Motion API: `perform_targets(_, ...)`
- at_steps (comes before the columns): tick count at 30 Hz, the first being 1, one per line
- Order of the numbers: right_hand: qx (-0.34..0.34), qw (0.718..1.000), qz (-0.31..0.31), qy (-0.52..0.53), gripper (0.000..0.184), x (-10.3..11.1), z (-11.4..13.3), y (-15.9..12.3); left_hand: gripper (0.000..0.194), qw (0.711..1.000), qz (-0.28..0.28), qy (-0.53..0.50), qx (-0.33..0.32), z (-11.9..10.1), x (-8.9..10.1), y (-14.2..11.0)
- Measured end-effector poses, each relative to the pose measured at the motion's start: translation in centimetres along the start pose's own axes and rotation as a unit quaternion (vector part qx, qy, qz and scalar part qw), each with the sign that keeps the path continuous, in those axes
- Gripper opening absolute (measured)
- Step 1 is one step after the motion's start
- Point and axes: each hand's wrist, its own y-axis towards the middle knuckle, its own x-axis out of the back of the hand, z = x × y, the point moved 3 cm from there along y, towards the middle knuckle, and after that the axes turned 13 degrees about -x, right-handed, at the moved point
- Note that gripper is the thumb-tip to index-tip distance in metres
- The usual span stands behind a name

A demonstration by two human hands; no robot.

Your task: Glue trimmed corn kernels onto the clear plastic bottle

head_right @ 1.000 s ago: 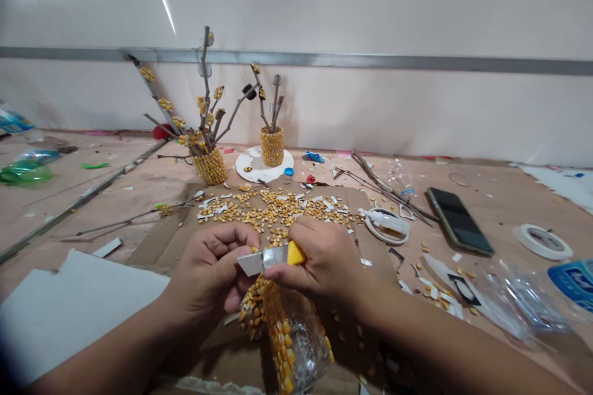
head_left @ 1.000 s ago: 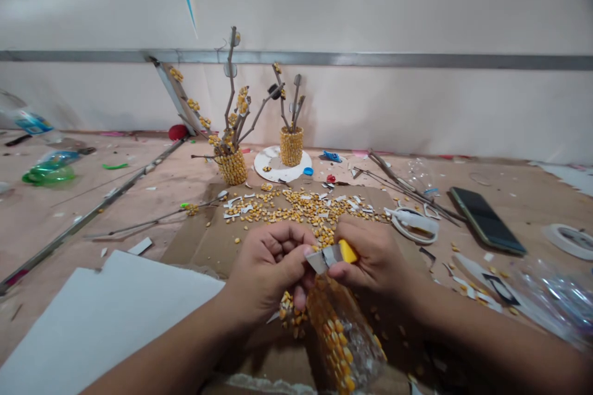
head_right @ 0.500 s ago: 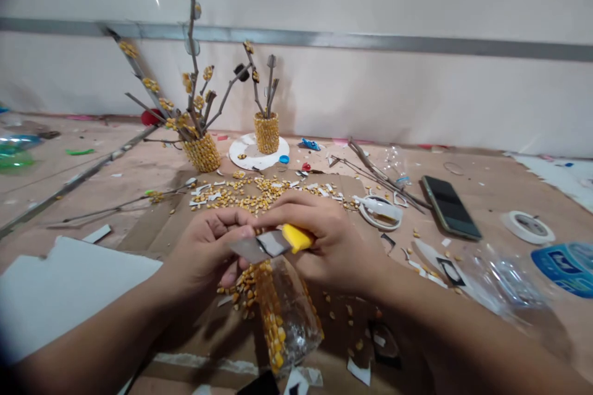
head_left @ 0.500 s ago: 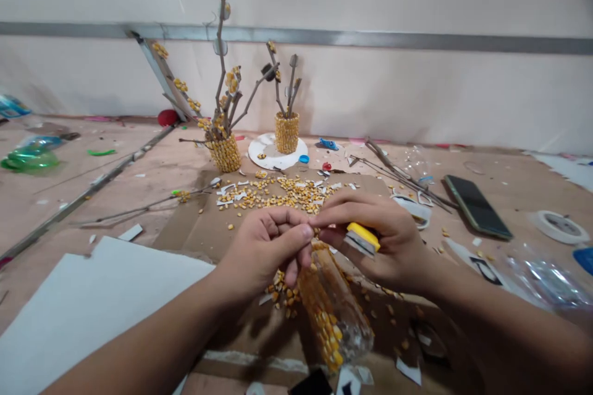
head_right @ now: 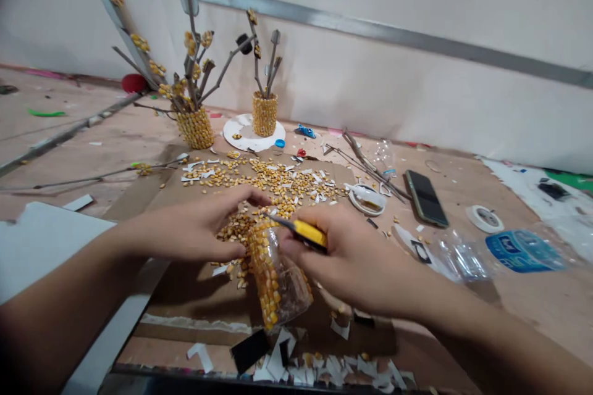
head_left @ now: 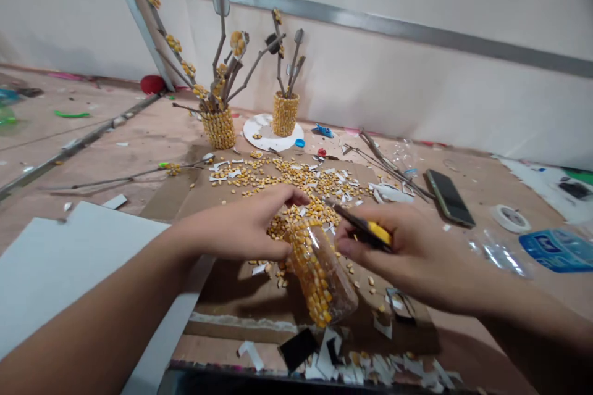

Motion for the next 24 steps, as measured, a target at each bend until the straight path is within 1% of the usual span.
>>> perform_targets(1,-0.026,1.000,0.014,-0.011,0.032,-0.5,-0.3,-0.9,0.072,1.000,0.026,0.009,0.003,0.2,-0.3,-0.1)
perform_targets(2,-0.048,0.998,0.027,-0.017,0.032,-1.0,-0.6,-1.8,0.076,0.999,0.040,0.016,0.007,0.4,-0.6,-0.2)
perform_targets(5,-0.113,0.991,0.066,-0.003,0.031,-2.6,-1.6,-3.7,0.078,0.998,0.049,0.024,0.025,0.9,-1.5,0.0)
perform_targets(8,-0.169,0.982,0.087,0.018,0.034,-3.8,-2.2,-4.4,0.075,0.999,0.036,0.022,0.025,1.1,-1.8,0.3)
perform_targets(11,-0.206,0.973,0.100,0.040,0.036,-4.2,-2.3,-4.2,0.065,0.999,0.033,0.016,0.011,1.0,-1.9,0.6)
perform_targets(13,-0.217,0.969,0.109,0.057,0.033,-4.2,-2.4,-3.9,0.064,0.999,0.031,0.011,0.010,1.0,-2.0,0.7)
perform_targets(17,-0.216,0.966,0.099,0.099,0.027,-4.1,-2.7,-3.4,0.071,1.000,0.019,0.001,0.013,1.3,-2.3,0.7)
perform_targets(21,-0.223,0.962,0.096,0.125,0.026,-4.1,-2.9,-3.1,0.072,1.000,0.018,-0.001,0.004,1.5,-2.6,0.8)
perform_targets(24,-0.219,0.960,0.099,0.146,0.028,-4.1,-2.8,-2.9,0.073,1.000,0.017,0.016,-0.003,1.6,-2.6,0.9)
